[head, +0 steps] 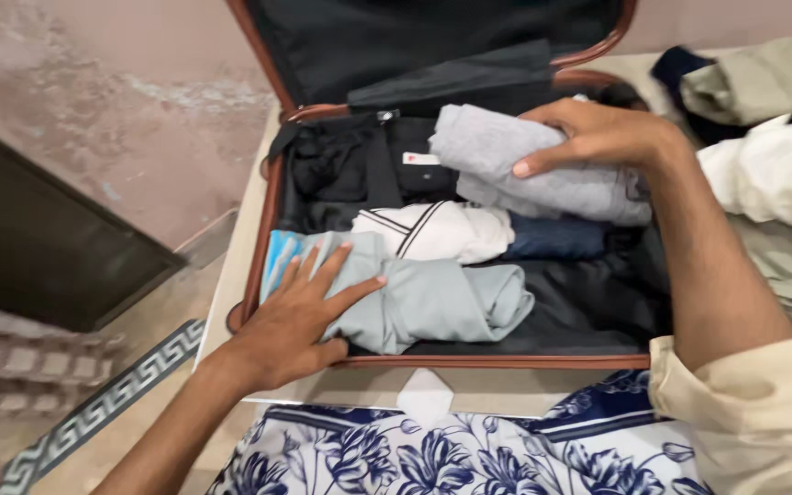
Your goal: The person organizes and packs various articles of clothing into a suitcase by folding a grey hoodie and arranging other items within the luggage compartment.
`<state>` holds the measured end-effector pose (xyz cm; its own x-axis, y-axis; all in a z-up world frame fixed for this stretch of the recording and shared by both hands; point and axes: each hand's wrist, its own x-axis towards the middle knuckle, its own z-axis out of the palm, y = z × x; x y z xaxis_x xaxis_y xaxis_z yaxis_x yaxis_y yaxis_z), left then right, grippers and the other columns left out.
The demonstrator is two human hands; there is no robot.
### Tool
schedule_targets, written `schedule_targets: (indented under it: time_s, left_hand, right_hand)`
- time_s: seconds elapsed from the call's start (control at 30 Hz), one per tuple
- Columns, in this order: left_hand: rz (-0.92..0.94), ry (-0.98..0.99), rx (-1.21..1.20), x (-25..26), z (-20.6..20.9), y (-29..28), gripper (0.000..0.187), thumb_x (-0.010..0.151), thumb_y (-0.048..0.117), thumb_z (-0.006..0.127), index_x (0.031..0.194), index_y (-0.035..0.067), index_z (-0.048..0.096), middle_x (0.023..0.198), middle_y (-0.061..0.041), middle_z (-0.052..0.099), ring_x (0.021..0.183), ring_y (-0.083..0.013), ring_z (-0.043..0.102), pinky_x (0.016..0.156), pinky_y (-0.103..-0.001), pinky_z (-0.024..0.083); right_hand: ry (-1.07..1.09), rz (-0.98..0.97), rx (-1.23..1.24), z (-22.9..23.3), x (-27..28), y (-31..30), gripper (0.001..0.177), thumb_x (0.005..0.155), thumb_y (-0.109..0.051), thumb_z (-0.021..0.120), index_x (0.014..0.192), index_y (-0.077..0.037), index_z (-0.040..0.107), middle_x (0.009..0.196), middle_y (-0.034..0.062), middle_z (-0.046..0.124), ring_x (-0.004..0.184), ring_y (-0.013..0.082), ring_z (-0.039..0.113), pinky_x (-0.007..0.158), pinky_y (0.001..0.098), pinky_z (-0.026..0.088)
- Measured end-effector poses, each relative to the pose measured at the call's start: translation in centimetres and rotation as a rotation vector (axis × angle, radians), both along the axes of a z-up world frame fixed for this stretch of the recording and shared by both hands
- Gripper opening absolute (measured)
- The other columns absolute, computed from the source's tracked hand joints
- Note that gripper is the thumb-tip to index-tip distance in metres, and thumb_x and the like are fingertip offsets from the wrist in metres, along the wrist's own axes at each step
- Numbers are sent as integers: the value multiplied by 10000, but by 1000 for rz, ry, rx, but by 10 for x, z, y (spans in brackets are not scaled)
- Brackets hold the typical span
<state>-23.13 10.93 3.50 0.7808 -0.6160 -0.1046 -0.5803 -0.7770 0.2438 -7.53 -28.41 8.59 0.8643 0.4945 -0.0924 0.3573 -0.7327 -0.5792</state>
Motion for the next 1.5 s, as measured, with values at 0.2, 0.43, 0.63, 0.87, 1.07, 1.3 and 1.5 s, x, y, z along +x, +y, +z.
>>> schedule_targets:
  time_s: [0.2,0.43,0.63,0.87,1.07,1.3,1.5]
  left_hand:
    - [6,35,-85,3,0,3,621,948,537,549,1520,317,453,1650,-231,151,1509,-484,56,1192,-592,64]
    - [44,-317,92,1,24,-48,483,978,518,484,1365,256,609,1536,-132,419,1474,-464,245,1201,-607,161]
    - [-222,-110,-364,11,-4,-144,575,1026,416,509,1519,123,460,1566,-184,420,1485,-440,325,1206,-516,271]
    - [-282,62,-79,22,-35,-166,741,1010,635,262,1610,201,219,1680,-124,152,1550,-359,104,1242,-464,87]
    - [-270,81,11,25,-41,-170,707,1023,570,265,1620,209,152,1692,-129,96,1554,-359,78,1241,-469,67]
    - [-280,170,87,32,-40,-175,661,1018,379,292,1632,213,113,1706,-128,48,1554,-371,59,1236,-483,82]
    - [-227,167,105,27,-38,-175,672,1005,405,300,1627,230,117,1701,-118,62,1561,-345,63,1239,-483,81]
  right_hand:
    - [520,-60,-298,28,-44,-5,898,579,-497,864,1369,-145,621,1274,134,723,1117,288,716,951,392,570]
    - [801,129,-261,-35,-60,-26,836,601,-410,852,1332,-46,675,1257,134,775,1127,246,725,958,347,552]
    - [726,226,-174,-66,-63,-27,755,651,-429,831,1291,-49,705,1192,149,778,1073,244,700,935,339,514]
    - [179,72,-274,-33,-119,-18,781,706,-505,812,1324,-74,604,1264,146,700,1155,283,674,983,385,510]
    - [-216,-173,-432,-43,-173,-30,684,883,-429,625,1479,-136,463,1483,197,502,1386,350,469,1141,446,383]
    - [-212,-1,-638,-68,-166,-42,737,995,-385,448,1647,-198,159,1698,227,82,1522,386,65,1193,514,136]
    - [-130,92,-620,-74,-151,-38,808,979,-329,504,1649,-173,80,1698,260,11,1530,381,10,1200,487,101]
